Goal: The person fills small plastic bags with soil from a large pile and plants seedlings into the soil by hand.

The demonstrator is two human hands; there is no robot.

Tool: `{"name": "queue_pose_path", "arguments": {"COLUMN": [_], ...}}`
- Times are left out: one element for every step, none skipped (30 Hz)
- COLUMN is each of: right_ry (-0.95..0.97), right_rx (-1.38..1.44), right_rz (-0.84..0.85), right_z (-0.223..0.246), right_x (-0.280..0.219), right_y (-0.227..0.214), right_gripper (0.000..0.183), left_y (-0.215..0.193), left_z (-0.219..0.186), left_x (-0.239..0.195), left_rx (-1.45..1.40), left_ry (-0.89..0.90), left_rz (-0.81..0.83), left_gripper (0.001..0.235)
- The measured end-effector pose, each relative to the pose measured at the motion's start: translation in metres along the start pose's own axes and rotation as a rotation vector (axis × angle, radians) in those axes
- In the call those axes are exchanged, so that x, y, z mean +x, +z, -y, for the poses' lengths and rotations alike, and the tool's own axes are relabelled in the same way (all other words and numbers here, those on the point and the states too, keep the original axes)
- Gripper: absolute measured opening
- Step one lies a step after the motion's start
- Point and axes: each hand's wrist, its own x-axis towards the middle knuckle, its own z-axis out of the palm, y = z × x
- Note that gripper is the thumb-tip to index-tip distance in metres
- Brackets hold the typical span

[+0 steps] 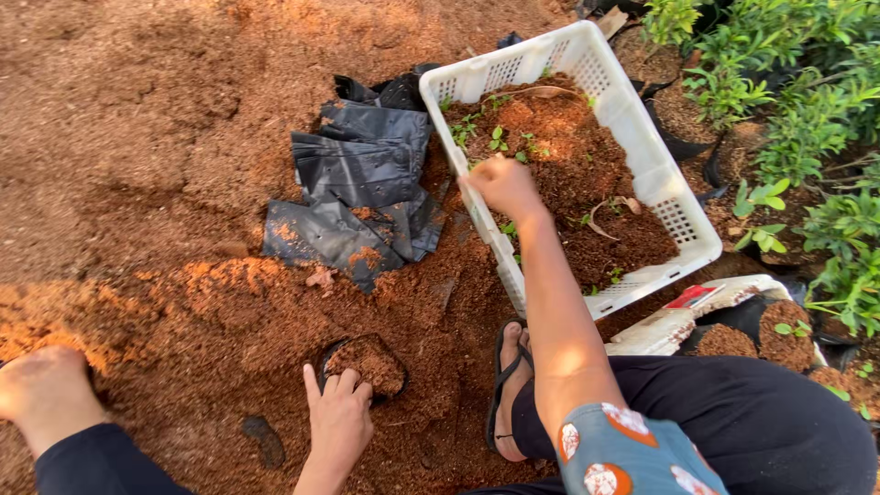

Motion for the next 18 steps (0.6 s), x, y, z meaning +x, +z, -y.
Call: {"name": "queue_pose_path", "arguments": {"right_ry": [-0.001,0.084,0.173,0.208,0.243,0.239,0.311,0.382,0.384,0.437,0.486,0.483,0.491,0.500,0.493,0.494,0.496,0.489], "right_rx": [0.055,0.087,0.117,0.091,0.060,0.055,0.051,0.046,0.043,0.017,-0.008,-0.010,-0.044,-0.077,-0.085,-0.116,-0.147,-0.156], "right_rz": [-0.161,-0.160,-0.158,-0.070,0.009,0.008,0.048,0.087,0.089,0.071,0.058,0.065,0.072,0.079,0.083,0.054,0.024,0.025], "right_z": [-0.006,-0.018,-0.034,-0.053,-0.069,-0.078,-0.088,-0.097,-0.103,-0.105,-0.106,-0.110,-0.113,-0.116,-0.119,-0.121,-0.122,-0.123], "right_x": [-0.005,-0.012,-0.023,-0.036,-0.045,-0.046,-0.047,-0.045,-0.040,-0.032,-0.024,-0.018,-0.012,-0.009,-0.007,-0.006,-0.005,-0.003], "right_y": [-0.010,-0.021,-0.029,-0.036,-0.038,-0.029,-0.021,-0.013,-0.001,0.011,0.023,0.026,0.025,0.026,0.028,0.030,0.032,0.036], "right_gripper": [0.053,0.064,0.076,0.087,0.099,0.099,0.108,0.116,0.116,0.118,0.120,0.120,0.122,0.123,0.123,0.127,0.130,0.130], "left_y": [0.001,0.002,0.003,0.004,0.005,0.005,0.006,0.006,0.007,0.008,0.010,0.011,0.014,0.015,0.017,0.018,0.019,0.019], "left_z": [0.000,0.000,0.002,0.005,0.005,0.006,0.006,0.007,0.009,0.010,0.010,0.011,0.012,0.013,0.013,0.014,0.015,0.015], "left_x": [0.000,-0.001,-0.004,-0.008,-0.008,-0.008,-0.010,-0.012,-0.015,-0.016,-0.017,-0.018,-0.019,-0.020,-0.020,-0.020,-0.020,-0.020], "left_rx": [0.002,-0.048,-0.098,-0.096,-0.136,-0.176,-0.181,-0.169,-0.154,-0.157,-0.166,-0.174,-0.177,-0.183,-0.192,-0.197,-0.178,-0.160], "left_ry": [-0.011,0.009,0.031,0.022,0.040,0.058,0.057,0.057,0.057,0.056,0.075,0.094,0.083,0.097,0.113,0.103,0.105,0.107], "left_rz": [0.000,-0.064,-0.126,-0.124,-0.167,-0.211,-0.213,-0.209,-0.200,-0.199,-0.234,-0.269,-0.268,-0.288,-0.313,-0.317,-0.298,-0.280], "left_gripper": [0.010,0.010,0.010,0.010,0.010,0.011,0.011,0.011,0.011,0.011,0.009,0.007,0.007,0.008,0.009,0.009,0.010,0.010]}}
